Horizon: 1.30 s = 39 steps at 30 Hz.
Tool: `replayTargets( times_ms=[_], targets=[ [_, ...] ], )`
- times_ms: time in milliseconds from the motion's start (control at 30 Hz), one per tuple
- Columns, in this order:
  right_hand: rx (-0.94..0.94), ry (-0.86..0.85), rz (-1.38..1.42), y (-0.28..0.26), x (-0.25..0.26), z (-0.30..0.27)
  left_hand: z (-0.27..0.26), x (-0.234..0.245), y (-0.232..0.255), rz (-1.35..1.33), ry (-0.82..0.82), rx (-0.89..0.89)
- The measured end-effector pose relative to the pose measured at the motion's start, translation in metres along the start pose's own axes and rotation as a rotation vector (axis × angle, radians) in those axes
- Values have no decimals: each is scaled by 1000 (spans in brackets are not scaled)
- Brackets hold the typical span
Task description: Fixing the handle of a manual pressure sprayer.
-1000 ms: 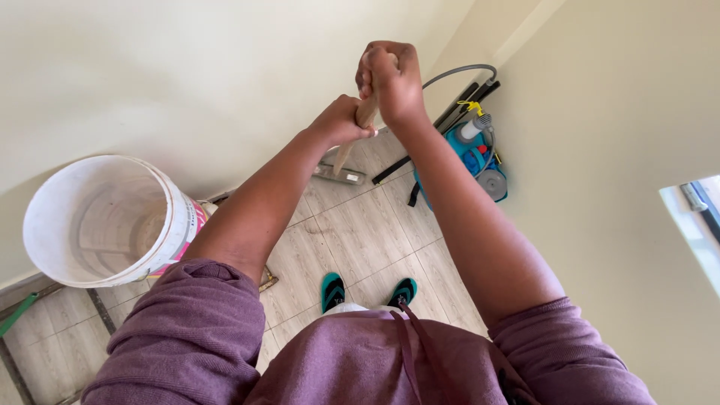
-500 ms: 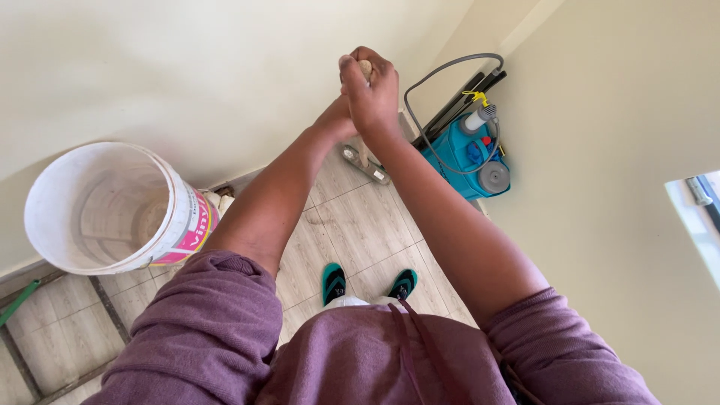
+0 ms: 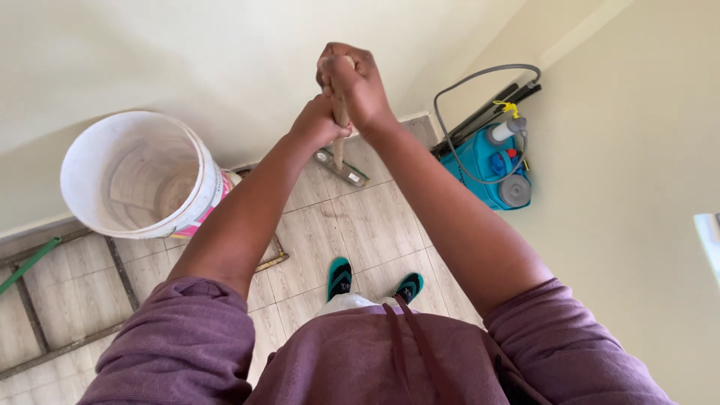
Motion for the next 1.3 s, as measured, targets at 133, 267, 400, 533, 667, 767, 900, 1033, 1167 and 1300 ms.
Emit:
replayTargets(
  times_ms=[133,267,400,533,667,767,900,1033,1167,1300],
  targets=[
    [-23,-116,22,-3,6,-2,-10,-2,-3,-70,115,-24],
    [-2,-218,-141,-8,12,-11,-18,-10,-2,-10,233,-42],
    [-41,-271,-97,-14,25,-17,-19,-10,5,55,227,-32],
    [-55,-344,-49,-3,36,-20,-33,-10,1,70,239,-94],
    [-69,-382,-166,6,30,-21,-40,-15,-13,24,304,-89],
    [-43,-408,-207,3,31,-28,-47,-29,-15,-35,355,-38],
    [-18,-495,-250,-4,35,-46,-52,-52,-18,-54,489,-19],
    [-117,-625,-70,5,44,-90,-77,-80,-4,15,573,-54],
    [-27,-634,-64,11,59,-134,-103,-125,7,-6,600,16],
    [-54,-598,37,4,88,-184,-136,-170,59,-114,547,117]
  ],
)
Point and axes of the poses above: each hand's wrist, its own z-axis towards the middle knuckle, its own x-axis out of the back of the hand, y = z × x, the point moved 3 cm from there along z, towards the middle knuckle, and after that the axes turned 6 degrees about -x, right-handed, at the moved point
